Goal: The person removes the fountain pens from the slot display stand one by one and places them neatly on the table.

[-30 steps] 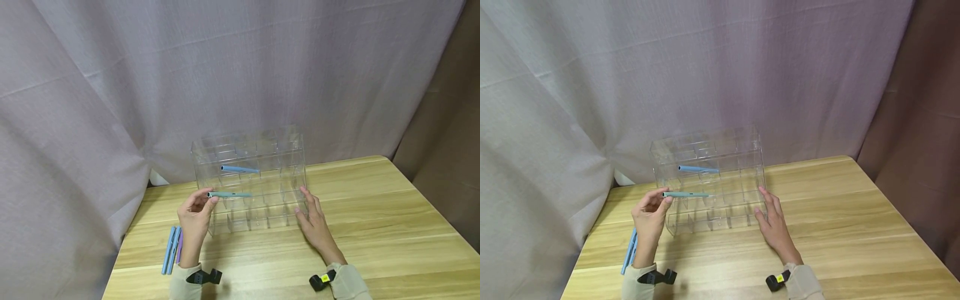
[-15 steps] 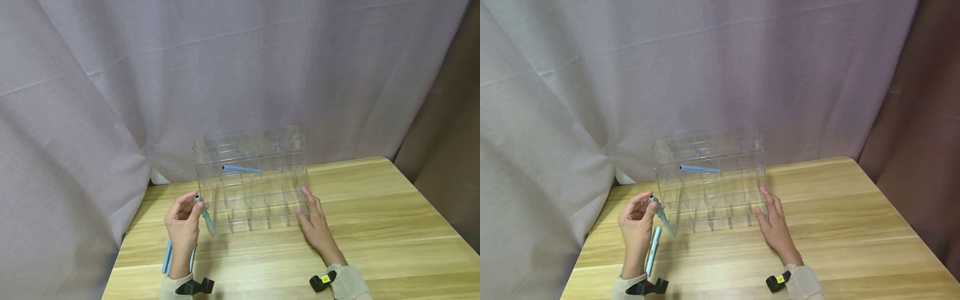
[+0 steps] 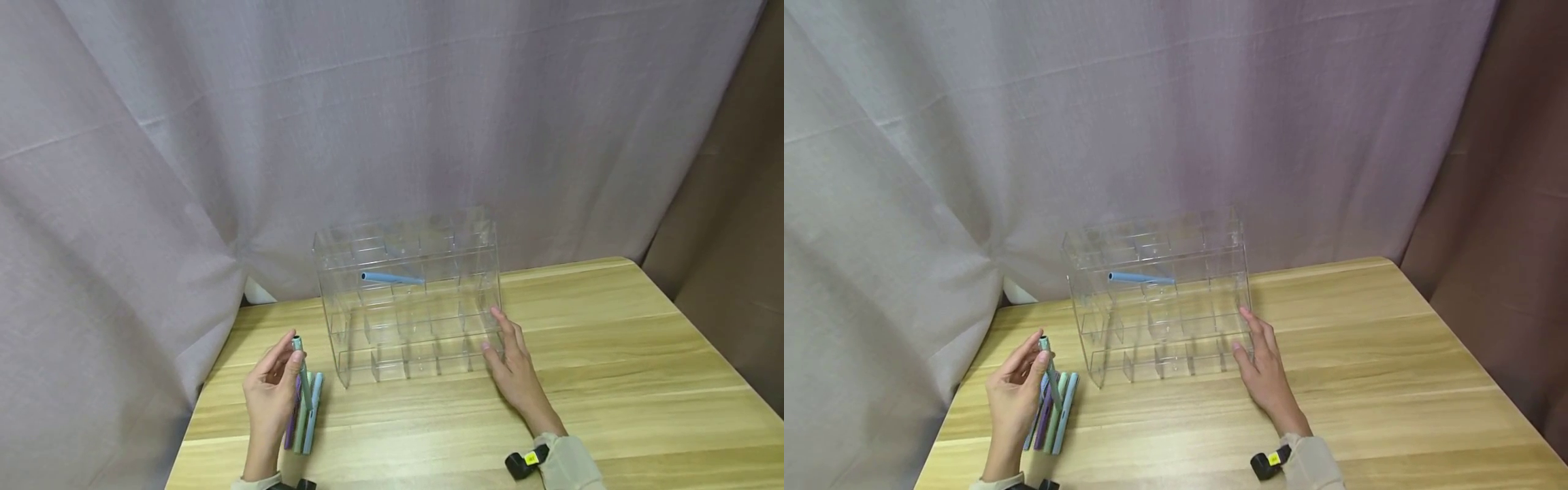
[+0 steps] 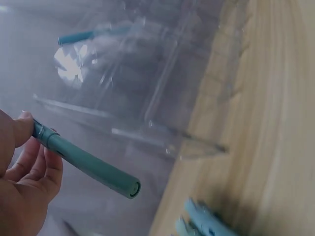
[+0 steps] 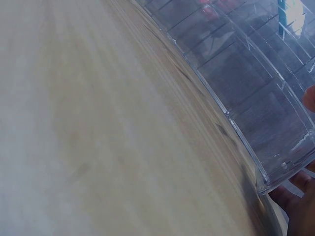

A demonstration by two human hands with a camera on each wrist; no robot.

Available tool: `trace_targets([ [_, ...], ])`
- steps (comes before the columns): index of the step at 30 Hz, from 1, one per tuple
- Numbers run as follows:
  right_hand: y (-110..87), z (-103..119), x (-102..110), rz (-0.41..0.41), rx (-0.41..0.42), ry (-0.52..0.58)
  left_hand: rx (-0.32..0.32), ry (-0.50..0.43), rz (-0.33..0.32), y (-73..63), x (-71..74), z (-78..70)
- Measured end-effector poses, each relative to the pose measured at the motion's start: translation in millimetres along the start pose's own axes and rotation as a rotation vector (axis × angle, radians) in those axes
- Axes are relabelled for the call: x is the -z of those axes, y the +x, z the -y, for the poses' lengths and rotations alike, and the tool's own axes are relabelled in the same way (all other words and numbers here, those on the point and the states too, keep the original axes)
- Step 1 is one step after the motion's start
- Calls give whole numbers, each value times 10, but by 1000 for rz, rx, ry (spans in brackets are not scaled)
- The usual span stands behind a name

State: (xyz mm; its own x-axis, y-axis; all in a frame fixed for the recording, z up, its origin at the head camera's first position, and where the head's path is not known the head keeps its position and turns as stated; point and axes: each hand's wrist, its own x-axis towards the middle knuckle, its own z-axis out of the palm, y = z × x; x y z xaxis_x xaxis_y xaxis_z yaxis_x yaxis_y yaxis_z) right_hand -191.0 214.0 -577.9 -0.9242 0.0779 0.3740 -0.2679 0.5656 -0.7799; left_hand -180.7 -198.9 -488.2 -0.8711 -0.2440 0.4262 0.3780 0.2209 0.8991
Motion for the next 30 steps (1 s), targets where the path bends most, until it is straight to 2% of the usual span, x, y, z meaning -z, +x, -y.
trace_targets([
  [11, 12, -12, -7, -12, 21, 0, 67, 101, -109, 53, 328, 224],
  [16, 14, -6, -12, -15, 45, 15, 160, 181, -151, 79, 483, 336],
  [21, 18, -7, -8, -24, 56, 7, 223, 282, -142, 82, 587, 439],
  [30, 22, 0, 3, -20, 56, 9, 227, 384, -98, 62, 658, 671],
])
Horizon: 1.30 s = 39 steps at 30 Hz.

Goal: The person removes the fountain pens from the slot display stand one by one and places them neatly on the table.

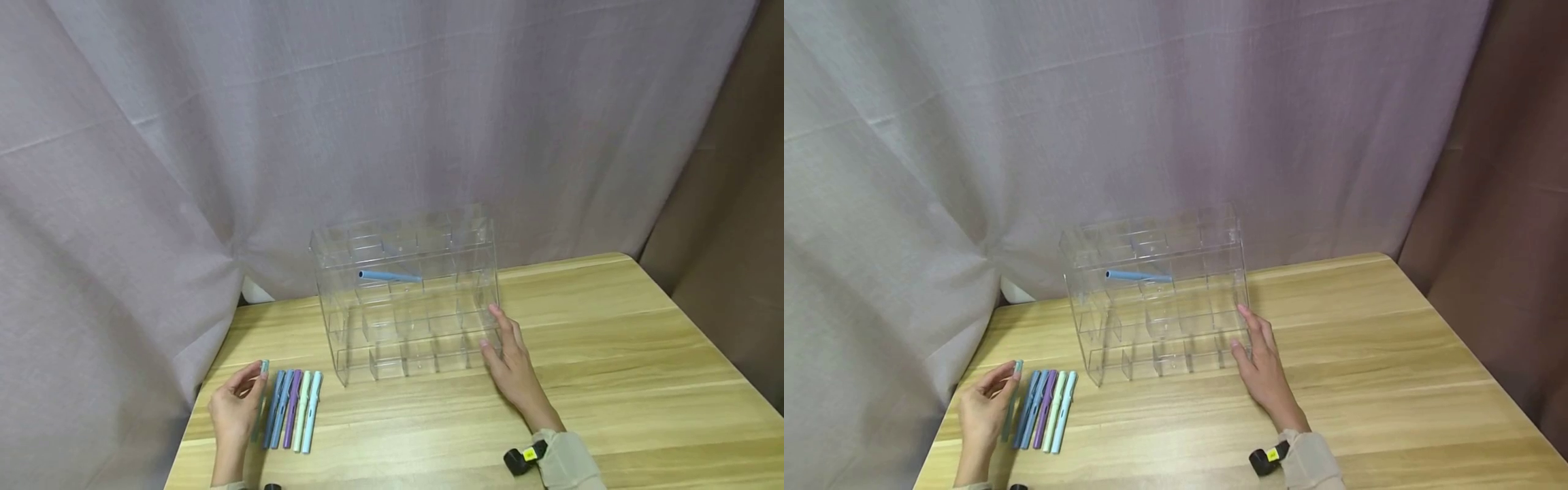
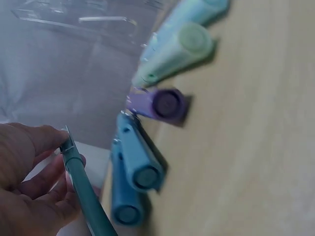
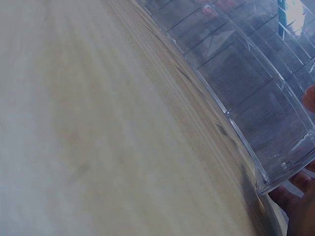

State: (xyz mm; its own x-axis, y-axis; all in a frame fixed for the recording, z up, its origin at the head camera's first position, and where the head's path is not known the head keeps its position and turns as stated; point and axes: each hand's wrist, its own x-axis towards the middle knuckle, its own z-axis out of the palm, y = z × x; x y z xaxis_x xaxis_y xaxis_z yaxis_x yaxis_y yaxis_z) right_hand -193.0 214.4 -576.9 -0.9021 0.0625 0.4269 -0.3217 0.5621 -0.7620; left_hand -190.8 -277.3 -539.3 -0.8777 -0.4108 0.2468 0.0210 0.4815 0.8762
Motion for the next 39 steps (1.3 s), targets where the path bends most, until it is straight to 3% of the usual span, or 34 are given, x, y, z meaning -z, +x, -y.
trace_targets([
  [6, 4, -1, -3, -4, -12, -3, 7, 72, 16, 29, -42, 120],
  [21, 3, -6, -6, 0, -22, 3, 34, 222, 67, 33, -84, 169],
  [32, 1, -4, -7, 3, -15, 9, 39, 235, 74, 32, -81, 148],
  [39, 0, -9, -5, -2, -14, 5, 3, 217, 64, 15, -100, 111],
])
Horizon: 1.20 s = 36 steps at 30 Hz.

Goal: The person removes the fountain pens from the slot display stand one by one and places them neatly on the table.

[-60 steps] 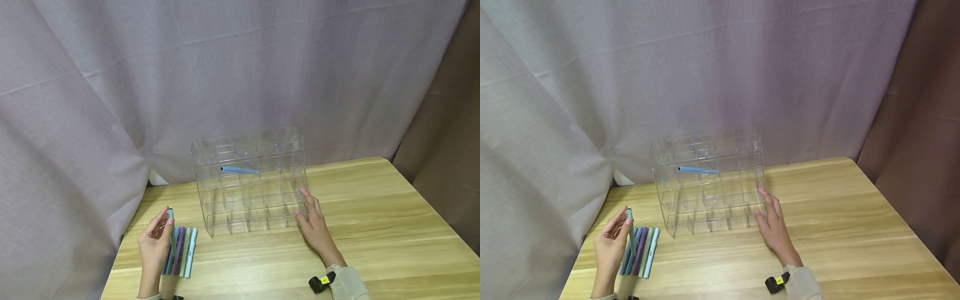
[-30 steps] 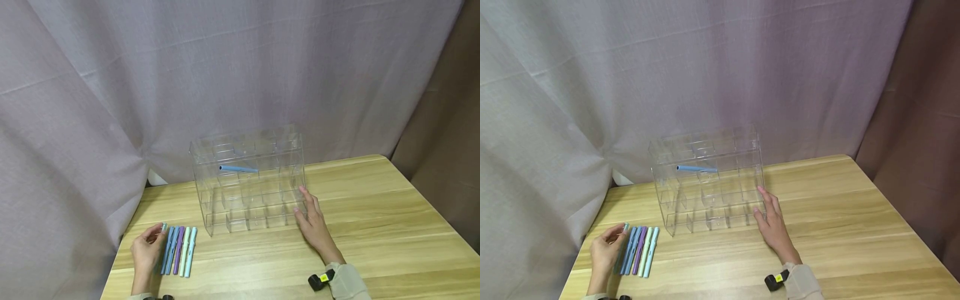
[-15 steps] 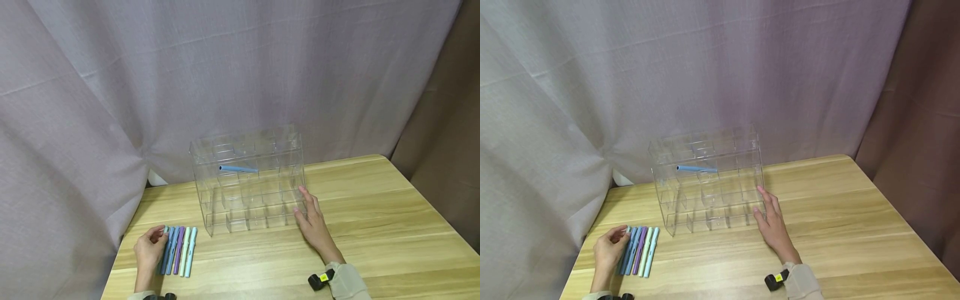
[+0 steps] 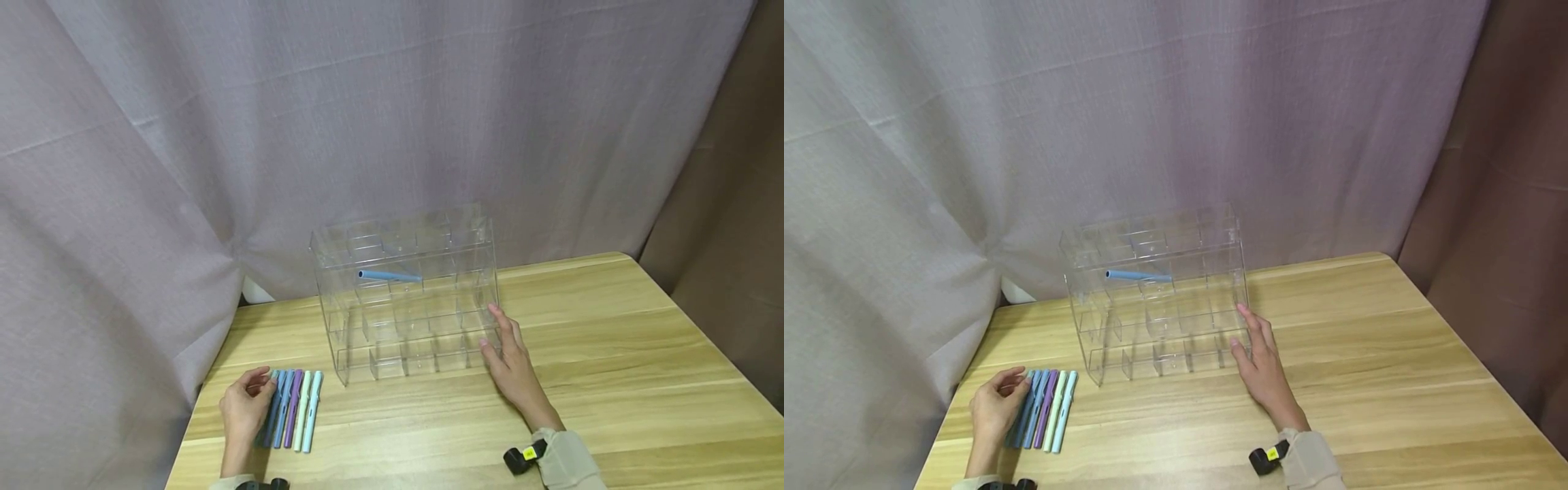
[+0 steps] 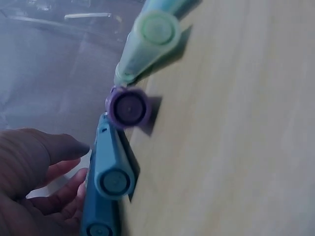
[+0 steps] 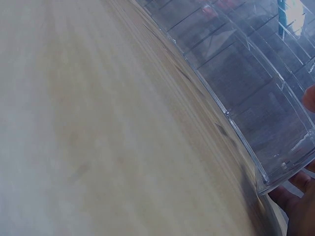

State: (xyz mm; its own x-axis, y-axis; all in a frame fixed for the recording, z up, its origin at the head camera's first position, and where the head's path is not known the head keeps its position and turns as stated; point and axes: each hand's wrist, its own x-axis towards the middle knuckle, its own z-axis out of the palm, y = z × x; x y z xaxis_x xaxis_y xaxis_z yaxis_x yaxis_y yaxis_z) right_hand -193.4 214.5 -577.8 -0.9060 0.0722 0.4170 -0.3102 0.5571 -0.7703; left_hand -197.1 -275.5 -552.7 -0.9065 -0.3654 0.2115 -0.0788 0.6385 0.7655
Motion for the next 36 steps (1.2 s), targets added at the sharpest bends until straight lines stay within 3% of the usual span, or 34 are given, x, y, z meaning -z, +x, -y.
trace_targets([
  [6, 2, -7, -2, 3, -1, -5, -60, -42, -32, -44, -45, -160],
  [11, -4, -2, -10, 5, 1, 0, -112, -107, -42, -71, -76, -379],
  [14, -11, 4, -5, 12, -3, 2, -174, -213, -53, -77, -99, -541],
  [21, -23, 26, 30, 31, -37, -5, -375, -553, -69, 6, -196, -988],
  [24, -18, 23, 33, 28, -33, -7, -436, -642, -72, 53, -250, -1190],
  [29, -8, 14, 34, 19, -23, -10, -490, -695, -46, 126, -358, -1504],
  [36, -9, 16, 36, 19, -26, -8, -544, -676, 30, 244, -488, -1860],
])
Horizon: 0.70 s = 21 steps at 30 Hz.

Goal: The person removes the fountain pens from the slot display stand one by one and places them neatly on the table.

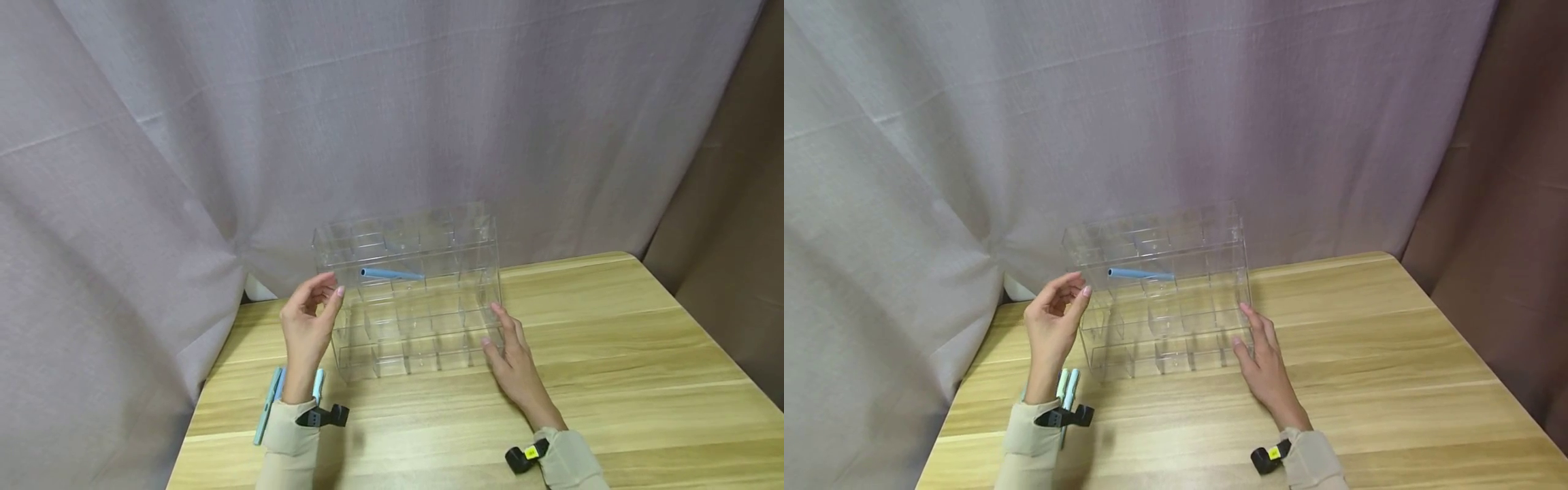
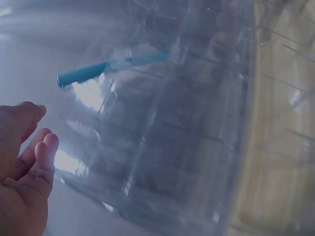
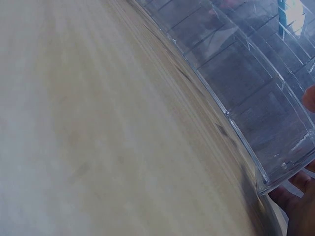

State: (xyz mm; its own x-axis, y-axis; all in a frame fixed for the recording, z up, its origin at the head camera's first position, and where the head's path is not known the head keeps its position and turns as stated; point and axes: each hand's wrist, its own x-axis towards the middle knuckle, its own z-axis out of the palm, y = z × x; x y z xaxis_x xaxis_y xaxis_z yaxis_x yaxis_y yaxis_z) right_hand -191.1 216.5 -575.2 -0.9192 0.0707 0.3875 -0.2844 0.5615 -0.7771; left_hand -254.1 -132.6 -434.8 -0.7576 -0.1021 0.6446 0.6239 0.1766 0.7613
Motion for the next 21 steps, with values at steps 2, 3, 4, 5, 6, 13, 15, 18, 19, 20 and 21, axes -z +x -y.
trace_targets([
  [2, 2, 2, -5, -5, 6, 2, -19, 6, 38, 57, -61, -22],
  [3, 2, -2, -6, -6, 7, 3, -31, 9, 62, 82, -88, -30],
  [4, 2, -1, -5, -6, 6, 4, -38, 15, 88, 105, -111, -34],
  [5, 3, 0, -4, -5, 4, 4, -39, 18, 112, 125, -133, -35],
  [6, 3, 2, -3, -3, 1, 3, -38, 21, 137, 145, -150, -33],
  [13, 5, 13, -1, 13, -9, 5, -14, 106, 260, 239, -189, -17],
  [15, 3, 12, -1, 11, -8, 3, -18, 149, 283, 263, -193, -23],
  [18, -1, 10, 0, 4, -10, 1, -24, 191, 301, 297, -211, -30],
  [19, -2, 9, 0, 2, -9, 1, -24, 201, 302, 305, -219, -30],
  [20, -3, 10, 1, 1, -8, 0, -23, 205, 299, 312, -228, -31],
  [21, -2, 11, 1, 0, -6, 1, -24, 203, 295, 316, -236, -33],
])
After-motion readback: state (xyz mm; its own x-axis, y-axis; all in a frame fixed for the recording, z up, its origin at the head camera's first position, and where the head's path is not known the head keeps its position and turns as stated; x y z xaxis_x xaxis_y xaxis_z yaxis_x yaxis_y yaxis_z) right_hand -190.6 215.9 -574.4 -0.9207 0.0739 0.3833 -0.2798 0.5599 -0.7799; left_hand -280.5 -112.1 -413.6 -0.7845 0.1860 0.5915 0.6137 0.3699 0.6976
